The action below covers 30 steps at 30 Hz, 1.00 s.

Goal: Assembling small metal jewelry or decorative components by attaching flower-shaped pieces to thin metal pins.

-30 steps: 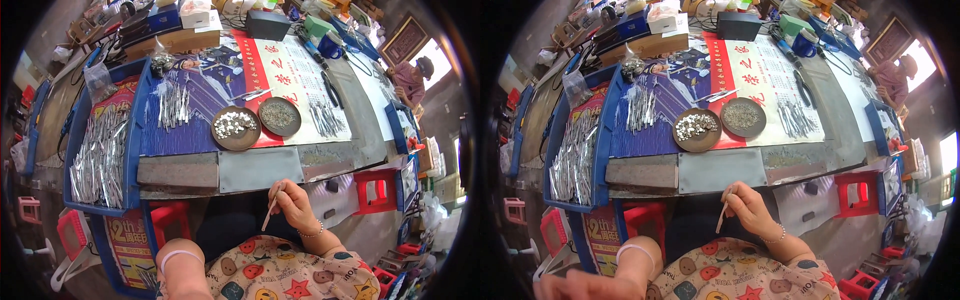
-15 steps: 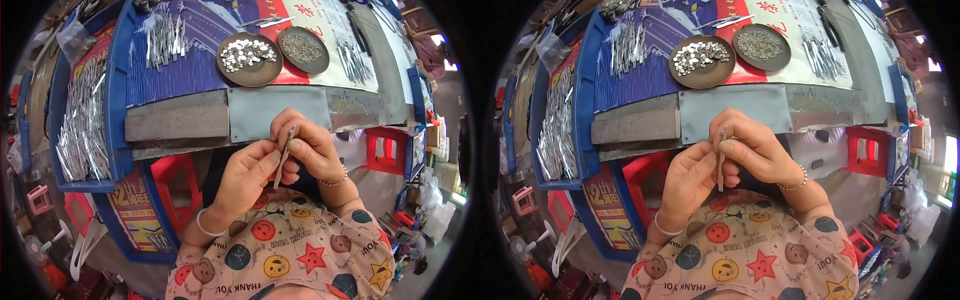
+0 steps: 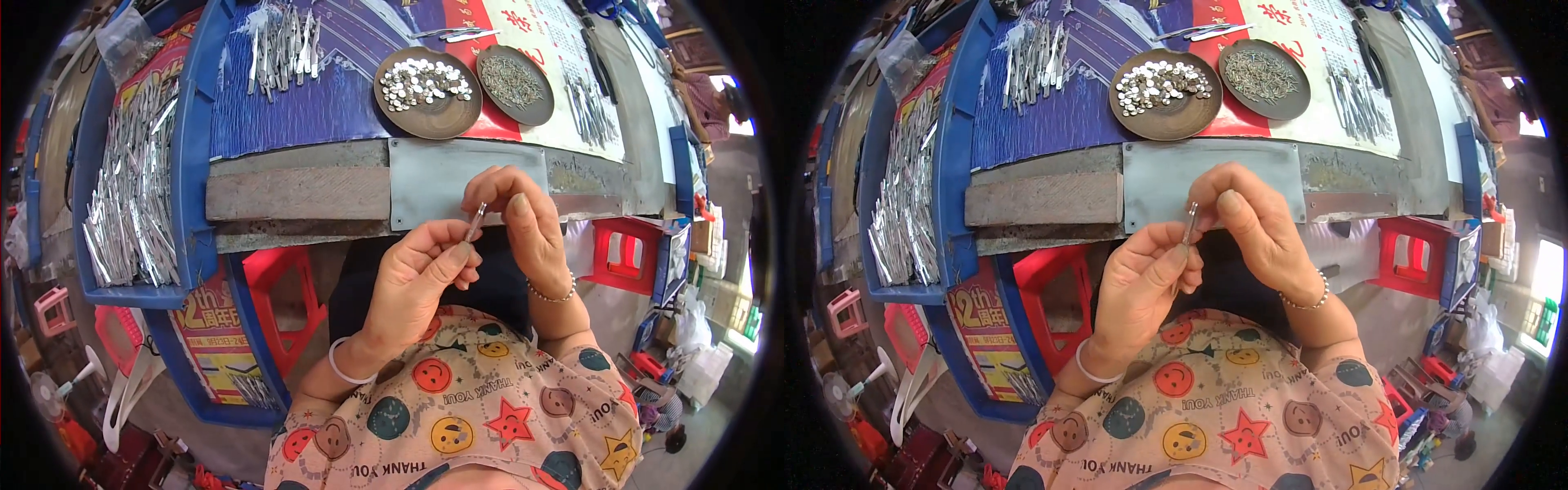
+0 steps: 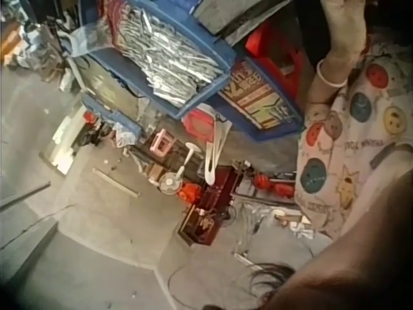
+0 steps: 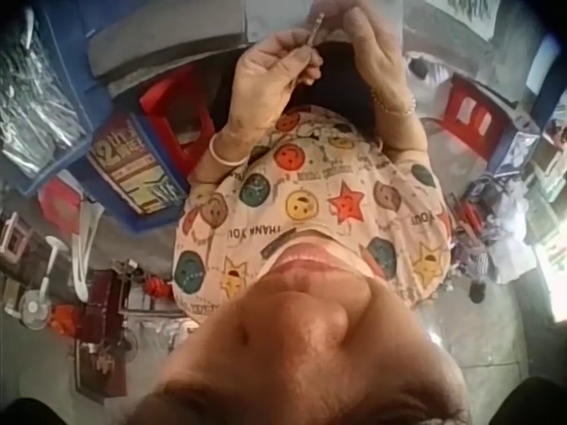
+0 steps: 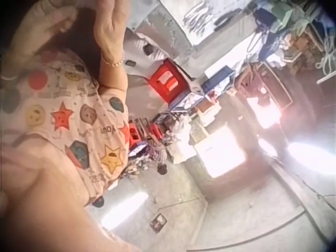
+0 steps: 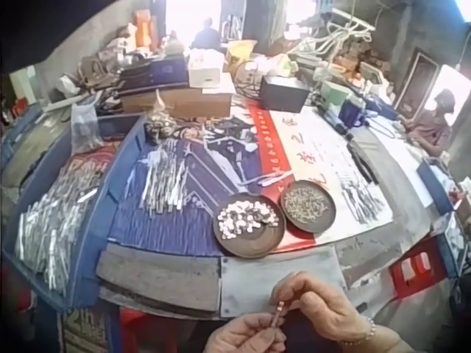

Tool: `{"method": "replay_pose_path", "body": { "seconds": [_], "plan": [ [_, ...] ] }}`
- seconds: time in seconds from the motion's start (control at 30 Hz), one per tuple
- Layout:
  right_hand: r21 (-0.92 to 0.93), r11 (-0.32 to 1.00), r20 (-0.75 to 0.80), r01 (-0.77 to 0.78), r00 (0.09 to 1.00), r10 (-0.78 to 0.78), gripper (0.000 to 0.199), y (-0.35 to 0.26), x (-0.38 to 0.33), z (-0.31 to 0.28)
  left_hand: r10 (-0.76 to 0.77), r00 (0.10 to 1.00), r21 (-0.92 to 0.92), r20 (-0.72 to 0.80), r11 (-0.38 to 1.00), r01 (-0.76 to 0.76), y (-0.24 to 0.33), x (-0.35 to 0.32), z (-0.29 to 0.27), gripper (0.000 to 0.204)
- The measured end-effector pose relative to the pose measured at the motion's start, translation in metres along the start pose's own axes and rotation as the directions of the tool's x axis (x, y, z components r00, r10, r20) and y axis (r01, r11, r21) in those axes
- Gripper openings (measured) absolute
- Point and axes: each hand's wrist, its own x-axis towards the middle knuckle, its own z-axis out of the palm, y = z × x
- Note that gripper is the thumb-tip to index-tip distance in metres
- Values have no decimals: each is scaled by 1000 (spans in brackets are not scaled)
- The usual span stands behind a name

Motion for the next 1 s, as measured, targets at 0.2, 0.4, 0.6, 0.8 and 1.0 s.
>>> {"method": "replay_pose_path", "body": {
  "seconds": [0.2,0.4,0.6,0.8,1.0],
  "plan": [
    [-484,863,237,149,971,-35,22,-19,2,0,62,998,304,-4,951,-58,2,-12,8,17],
    [-497,843,433,205,901,36,25,-32,14,-5,102,995,287,-20,954,-92,7,-26,5,15],
    [-812,435,276,390,912,-302,14,-9,71,-23,121,992,282,-25,953,-109,15,-26,-2,14],
    [-903,175,353,394,909,-222,20,6,96,-18,157,987,243,-38,959,-144,12,-30,-11,14],
    [-895,220,347,389,915,-207,19,0,85,-14,156,987,248,-34,958,-142,17,-26,-15,14]
  ]
}}
